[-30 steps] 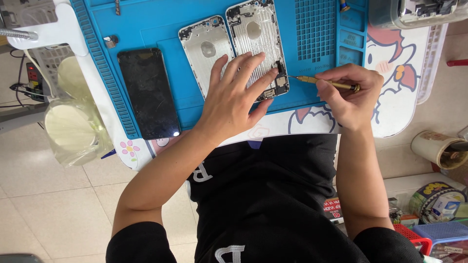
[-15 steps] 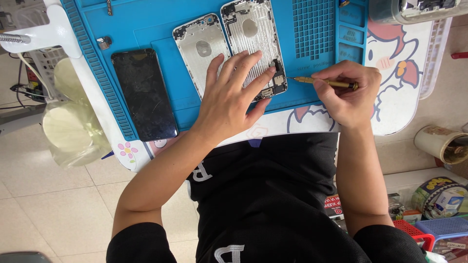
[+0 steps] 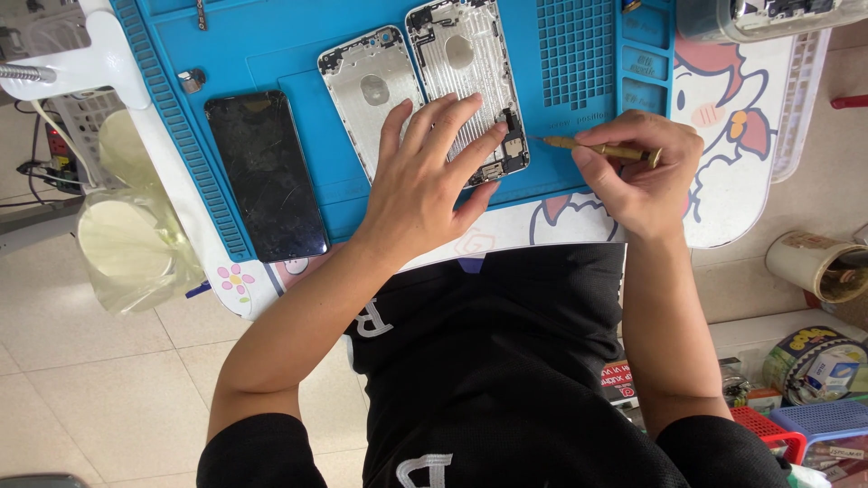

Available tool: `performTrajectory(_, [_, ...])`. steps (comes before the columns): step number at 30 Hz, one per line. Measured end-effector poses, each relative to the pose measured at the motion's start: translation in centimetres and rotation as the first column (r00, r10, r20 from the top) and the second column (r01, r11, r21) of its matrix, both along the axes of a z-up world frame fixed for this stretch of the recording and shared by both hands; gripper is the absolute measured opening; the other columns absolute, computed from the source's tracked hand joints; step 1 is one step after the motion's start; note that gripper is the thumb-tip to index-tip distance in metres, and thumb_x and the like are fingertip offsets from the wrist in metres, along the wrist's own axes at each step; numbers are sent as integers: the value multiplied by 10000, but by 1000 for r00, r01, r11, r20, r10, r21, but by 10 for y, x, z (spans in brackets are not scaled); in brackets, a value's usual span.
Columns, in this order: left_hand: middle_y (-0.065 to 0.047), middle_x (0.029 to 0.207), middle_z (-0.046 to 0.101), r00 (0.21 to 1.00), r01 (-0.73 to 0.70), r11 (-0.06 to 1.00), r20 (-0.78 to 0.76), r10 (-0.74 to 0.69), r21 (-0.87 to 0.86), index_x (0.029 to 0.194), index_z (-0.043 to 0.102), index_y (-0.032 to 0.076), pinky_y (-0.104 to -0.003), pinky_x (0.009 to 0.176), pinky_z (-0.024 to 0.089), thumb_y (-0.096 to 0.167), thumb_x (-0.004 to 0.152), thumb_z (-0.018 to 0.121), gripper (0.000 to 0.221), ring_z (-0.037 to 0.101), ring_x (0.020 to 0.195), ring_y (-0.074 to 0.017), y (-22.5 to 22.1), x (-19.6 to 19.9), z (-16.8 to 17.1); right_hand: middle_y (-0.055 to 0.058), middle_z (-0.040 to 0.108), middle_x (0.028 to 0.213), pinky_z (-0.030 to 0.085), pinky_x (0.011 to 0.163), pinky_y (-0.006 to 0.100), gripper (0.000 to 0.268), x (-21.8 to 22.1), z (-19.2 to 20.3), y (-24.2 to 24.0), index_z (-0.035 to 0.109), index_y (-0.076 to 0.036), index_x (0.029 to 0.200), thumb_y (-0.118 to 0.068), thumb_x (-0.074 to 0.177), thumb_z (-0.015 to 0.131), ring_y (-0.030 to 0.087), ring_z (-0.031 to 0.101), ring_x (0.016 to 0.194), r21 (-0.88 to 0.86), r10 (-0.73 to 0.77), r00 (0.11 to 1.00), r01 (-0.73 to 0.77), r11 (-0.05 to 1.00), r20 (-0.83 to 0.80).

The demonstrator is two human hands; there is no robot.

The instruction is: The recorder is disassembling and repairing internal mobile phone components on a workbench.

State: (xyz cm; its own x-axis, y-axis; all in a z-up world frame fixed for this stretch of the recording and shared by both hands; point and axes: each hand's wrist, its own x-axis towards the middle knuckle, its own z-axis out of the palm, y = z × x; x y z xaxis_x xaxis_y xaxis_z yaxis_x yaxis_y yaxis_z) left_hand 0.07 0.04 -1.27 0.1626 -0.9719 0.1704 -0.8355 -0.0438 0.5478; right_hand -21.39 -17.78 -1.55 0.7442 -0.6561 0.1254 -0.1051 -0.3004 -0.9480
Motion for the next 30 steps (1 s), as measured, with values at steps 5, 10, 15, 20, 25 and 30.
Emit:
performTrajectory(5, [-137,1507,442,1000,1,1000,2,-1,-5,1410,641,153,-621,1189,261,351,890,829,587,446,1400,-341,0,1,3,92,699,951,514,681,212,184,4,-4,11,614,31,1121,-134,1180,558,102,668,758,222,-84,993,64,973,82])
performTrajectory(10, [-125,1507,453,1000,-4,1000,22,4,3,1407,637,144,-601,1190,276,350,899,825,579,452,1408,-337,-2,1,9,103,637,881,518,676,233,233,19,-10,25,539,13,1117,-183,1204,447,121,638,724,1,-80,997,80,997,12])
performTrajectory(15, [-130,1494,460,1000,-3,1000,14,2,8,1432,624,113,-602,1183,269,366,912,815,609,455,1399,-336,-2,3,8,104,612,905,476,631,249,319,22,-21,29,534,7,1087,-266,1206,420,141,589,680,-138,-84,994,92,986,66])
performTrajectory(20, [-133,1500,457,1000,0,1000,9,0,19,1415,626,120,-606,1187,266,362,911,821,592,455,1399,-342,-2,3,8,99,609,881,465,622,248,343,22,-21,28,519,10,1082,-296,1204,423,134,581,674,-147,-81,996,87,985,46])
performTrajectory(25, [-123,1513,450,1000,0,1000,-10,0,15,1411,631,144,-606,1195,264,355,910,827,578,459,1406,-337,-2,3,7,113,605,900,464,607,257,354,25,-19,26,527,18,1061,-299,1191,438,152,585,662,-200,-29,999,37,979,41])
performTrajectory(30, [-134,1514,439,1000,5,1000,-15,-5,2,1414,629,144,-618,1182,260,364,912,827,584,447,1403,-348,-2,3,3,108,646,877,446,603,286,330,26,-16,26,543,-3,1039,-292,1185,481,170,566,630,-222,-38,999,29,975,-37])
